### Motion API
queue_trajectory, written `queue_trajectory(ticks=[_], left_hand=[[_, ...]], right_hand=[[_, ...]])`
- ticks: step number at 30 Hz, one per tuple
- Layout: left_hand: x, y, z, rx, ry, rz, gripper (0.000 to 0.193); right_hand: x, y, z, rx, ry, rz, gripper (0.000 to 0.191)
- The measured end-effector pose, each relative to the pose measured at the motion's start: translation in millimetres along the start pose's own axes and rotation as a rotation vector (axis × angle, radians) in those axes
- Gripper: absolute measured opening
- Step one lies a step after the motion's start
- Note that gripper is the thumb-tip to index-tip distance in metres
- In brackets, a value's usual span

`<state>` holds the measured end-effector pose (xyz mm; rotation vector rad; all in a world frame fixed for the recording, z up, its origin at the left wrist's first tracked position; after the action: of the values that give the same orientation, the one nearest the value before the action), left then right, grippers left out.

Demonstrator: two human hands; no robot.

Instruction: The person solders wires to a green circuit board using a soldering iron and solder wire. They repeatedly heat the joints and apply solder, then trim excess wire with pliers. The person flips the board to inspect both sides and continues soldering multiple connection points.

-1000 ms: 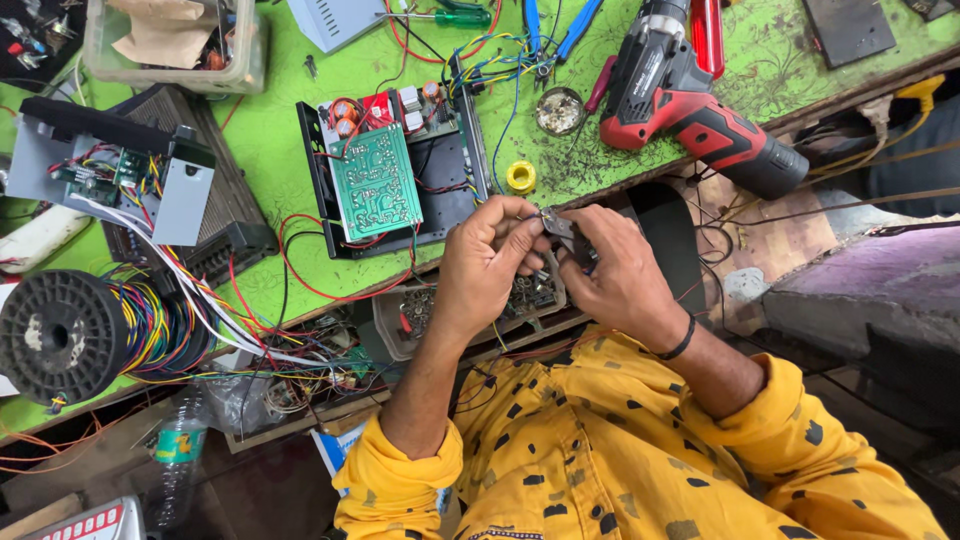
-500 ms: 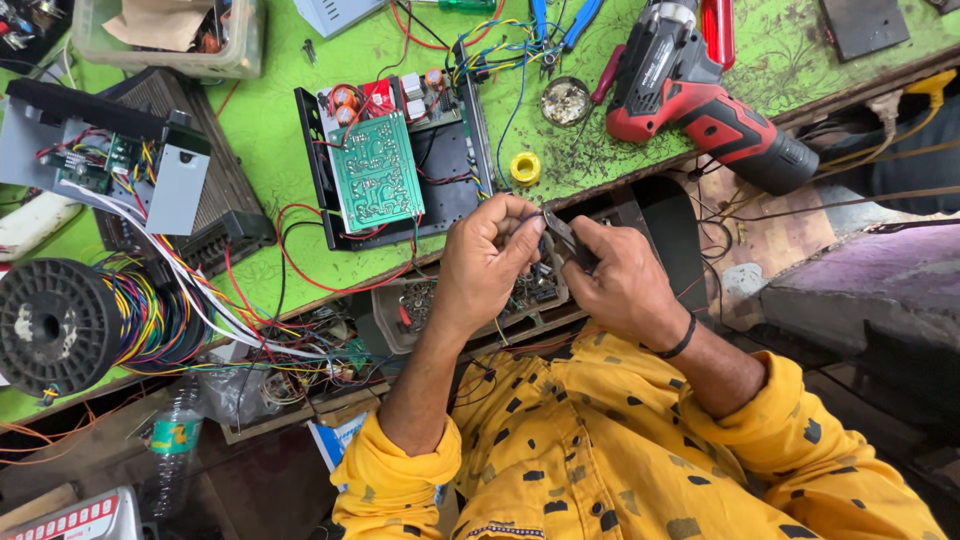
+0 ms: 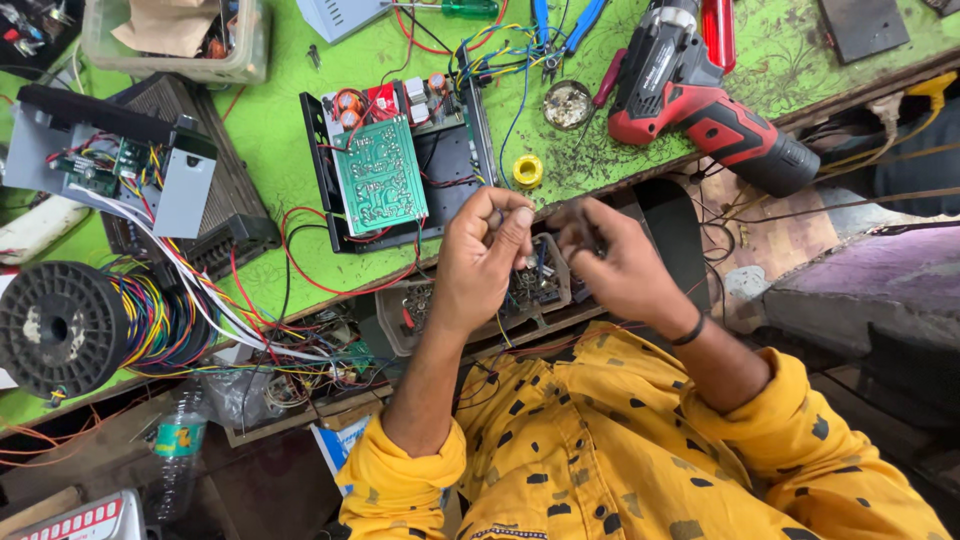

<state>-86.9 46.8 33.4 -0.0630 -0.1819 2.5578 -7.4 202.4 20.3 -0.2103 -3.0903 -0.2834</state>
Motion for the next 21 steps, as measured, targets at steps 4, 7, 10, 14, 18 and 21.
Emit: queue_trajectory(ticks=[4, 7, 10, 14, 18, 21], left_hand=[[-6, 0, 12, 0.023, 0.008, 0.013, 0.021], [-8, 0, 15, 0.099, 0.02, 0.014, 0.019], [-8, -3, 15, 0.11, -0.003, -0.006, 0.019], [-9, -4, 11, 0.134, 0.009, -0.019, 0.018], [-9, -4, 13, 0.159, -0.016, -0.034, 0.019], [-9, -4, 15, 0.194, -0.034, -0.028, 0.019]], right_hand=[[-4, -3, -26, -0.587, 0.168, 0.117, 0.046], [-4, -3, -35, -0.464, 0.143, 0.09, 0.045], [-2, -3, -38, -0.504, 0.111, 0.077, 0.044], [-1, -6, -44, -0.514, 0.133, 0.055, 0.046], [-1, -8, -48, -0.501, 0.178, 0.058, 0.042], [1, -9, -41, -0.487, 0.073, 0.03, 0.025]])
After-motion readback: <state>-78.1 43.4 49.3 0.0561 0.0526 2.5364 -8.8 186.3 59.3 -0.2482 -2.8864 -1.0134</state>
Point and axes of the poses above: each hand's wrist, its own x-axis towards the middle knuckle, its own y-axis out of the back of the hand, z = x × y, the point moved 6 cm from there along x, towards the middle knuckle, and after that the axes turned 5 degrees about -y, right-handed, at the moved point
